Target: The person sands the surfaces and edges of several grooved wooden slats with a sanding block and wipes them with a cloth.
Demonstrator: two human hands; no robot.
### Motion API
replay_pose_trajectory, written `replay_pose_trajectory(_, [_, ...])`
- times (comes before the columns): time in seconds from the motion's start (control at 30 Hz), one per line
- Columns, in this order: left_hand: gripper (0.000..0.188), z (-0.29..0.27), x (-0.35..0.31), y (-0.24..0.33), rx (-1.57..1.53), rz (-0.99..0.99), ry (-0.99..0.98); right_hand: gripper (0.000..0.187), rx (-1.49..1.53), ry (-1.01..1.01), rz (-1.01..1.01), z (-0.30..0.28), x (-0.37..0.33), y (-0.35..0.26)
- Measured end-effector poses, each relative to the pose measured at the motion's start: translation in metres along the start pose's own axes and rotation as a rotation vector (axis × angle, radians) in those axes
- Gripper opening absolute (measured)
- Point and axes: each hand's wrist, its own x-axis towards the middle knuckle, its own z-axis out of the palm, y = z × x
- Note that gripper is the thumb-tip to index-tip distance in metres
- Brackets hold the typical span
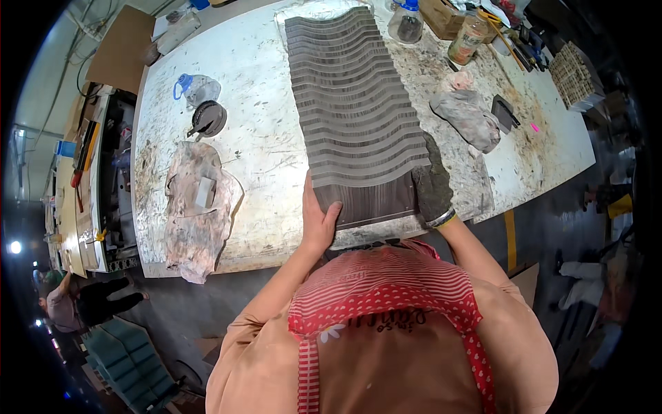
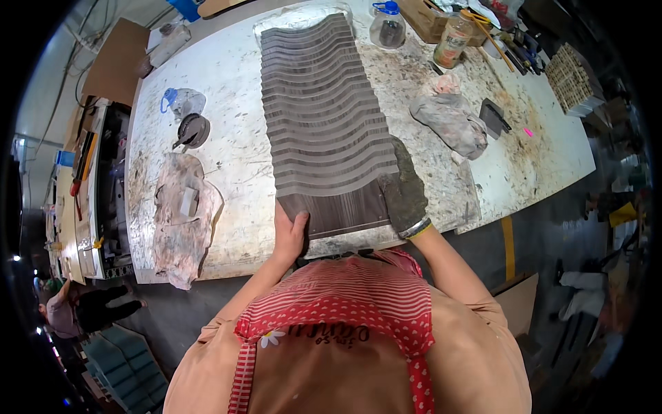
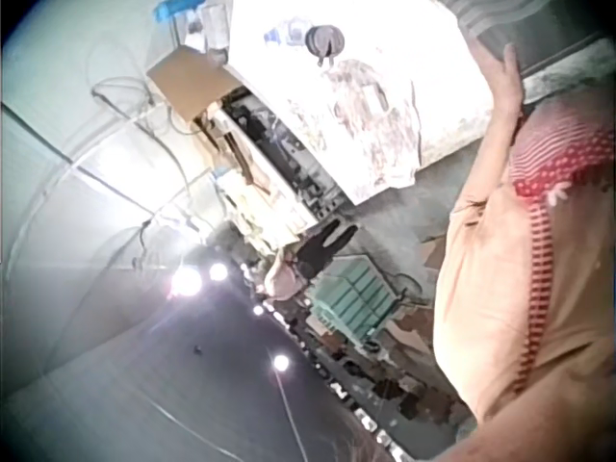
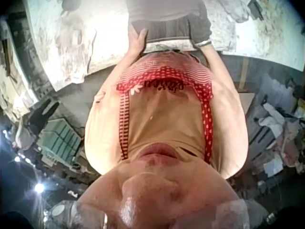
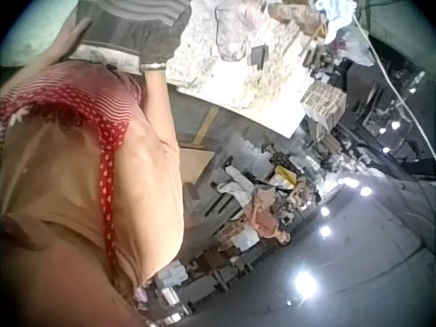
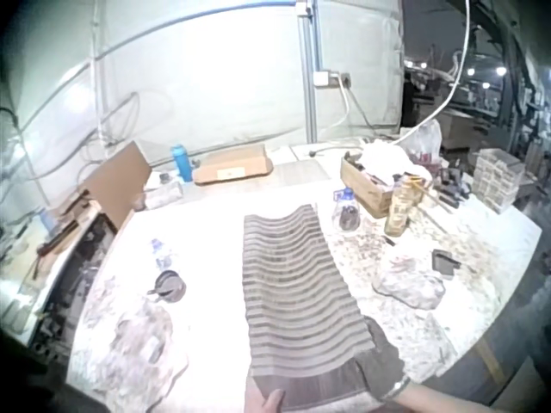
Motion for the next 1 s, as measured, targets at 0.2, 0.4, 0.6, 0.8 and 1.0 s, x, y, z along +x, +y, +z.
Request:
replay_pose_trajectory(0.2, [0.076, -0.003, 0.004, 0.0, 0.075, 0.068, 0.016, 0.053, 0.07, 0.04, -0.04, 0.01, -0.003, 0.015])
replay_pose_trajectory(0.4, [0.069, -0.003, 0.005, 0.001, 0.053, 0.122, 0.034, 0.06, 0.058, 0.077, 0.083, 0.006, -0.002, 0.016])
replay_pose_trajectory(0.6, [0.066, 0.0, 0.004, 0.004, 0.054, 0.15, 0.057, 0.06, -0.147, 0.045, 0.0, 0.002, -0.001, 0.027])
replay_pose_trajectory(0.8, [0.067, 0.002, 0.01, -0.005, 0.075, 0.169, 0.071, 0.057, -0.049, 0.099, 0.008, 0.011, -0.007, 0.039])
replay_pose_trajectory(1.0, [0.071, 0.004, 0.007, -0.007, 0.108, 0.149, 0.093, 0.047, -0.806, 0.184, -0.384, 0.009, -0.017, 0.053])
